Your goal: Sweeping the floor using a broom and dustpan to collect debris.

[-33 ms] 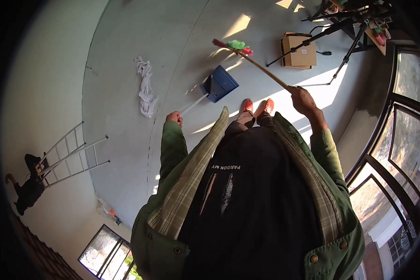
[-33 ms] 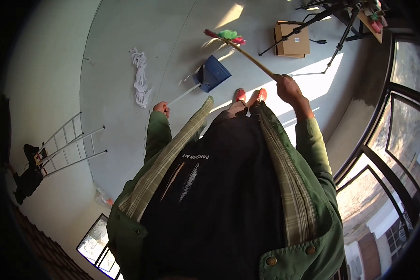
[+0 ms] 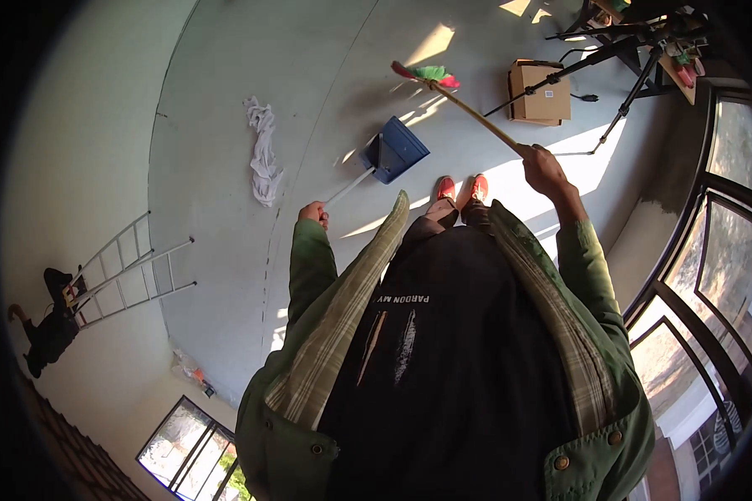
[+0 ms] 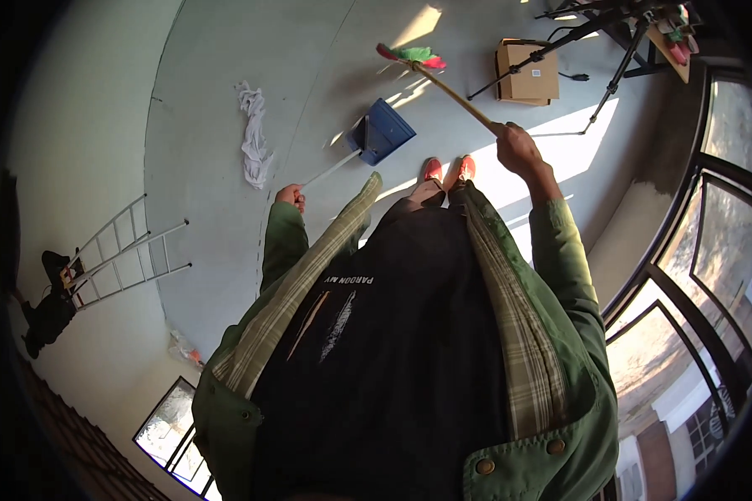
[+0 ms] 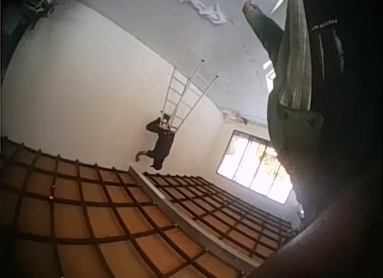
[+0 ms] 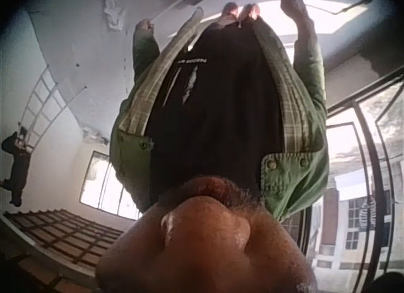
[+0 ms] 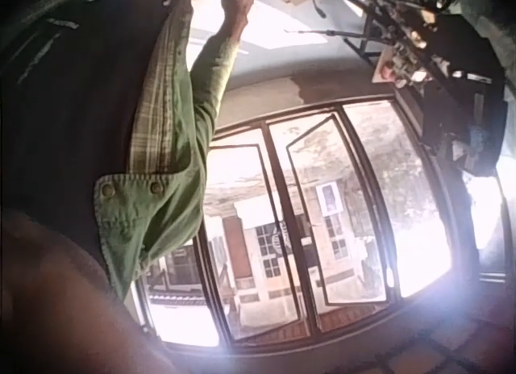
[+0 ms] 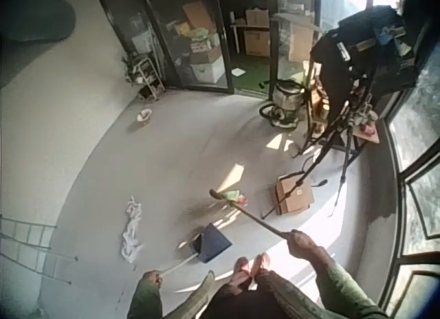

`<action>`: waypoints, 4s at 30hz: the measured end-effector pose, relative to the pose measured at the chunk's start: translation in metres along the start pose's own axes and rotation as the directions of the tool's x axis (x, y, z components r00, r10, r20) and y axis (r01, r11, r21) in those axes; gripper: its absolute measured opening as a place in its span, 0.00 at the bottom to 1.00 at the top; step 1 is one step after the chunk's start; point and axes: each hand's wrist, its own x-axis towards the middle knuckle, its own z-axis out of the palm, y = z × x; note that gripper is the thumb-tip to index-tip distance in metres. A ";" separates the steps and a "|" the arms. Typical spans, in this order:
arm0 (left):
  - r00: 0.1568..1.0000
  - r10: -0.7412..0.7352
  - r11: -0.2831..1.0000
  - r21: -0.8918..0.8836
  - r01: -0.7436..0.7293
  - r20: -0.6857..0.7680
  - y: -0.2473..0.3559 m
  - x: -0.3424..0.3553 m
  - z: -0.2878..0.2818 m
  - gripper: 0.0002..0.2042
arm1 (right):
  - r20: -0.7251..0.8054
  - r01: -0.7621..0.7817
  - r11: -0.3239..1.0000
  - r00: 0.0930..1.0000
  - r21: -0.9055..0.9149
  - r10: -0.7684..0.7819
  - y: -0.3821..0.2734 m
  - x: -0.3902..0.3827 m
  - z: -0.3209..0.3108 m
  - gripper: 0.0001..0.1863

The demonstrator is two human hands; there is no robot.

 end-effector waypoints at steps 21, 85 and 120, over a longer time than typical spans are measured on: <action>0.988 -0.121 0.928 -0.365 0.078 -0.096 -0.133 0.004 -0.034 0.12 | 0.651 -0.375 0.753 0.754 0.541 -0.092 -0.028 -0.011 0.032 0.17; 0.936 -0.275 0.721 -0.692 0.050 -0.219 -0.486 -0.027 -0.143 0.14 | 0.798 -0.004 0.982 0.583 0.191 -0.153 -0.069 -0.103 0.179 0.17; 0.981 -0.195 0.649 -0.749 0.136 0.009 -0.079 -0.020 -0.102 0.21 | 0.360 0.054 0.985 0.933 -0.162 0.008 -0.029 0.472 0.016 0.16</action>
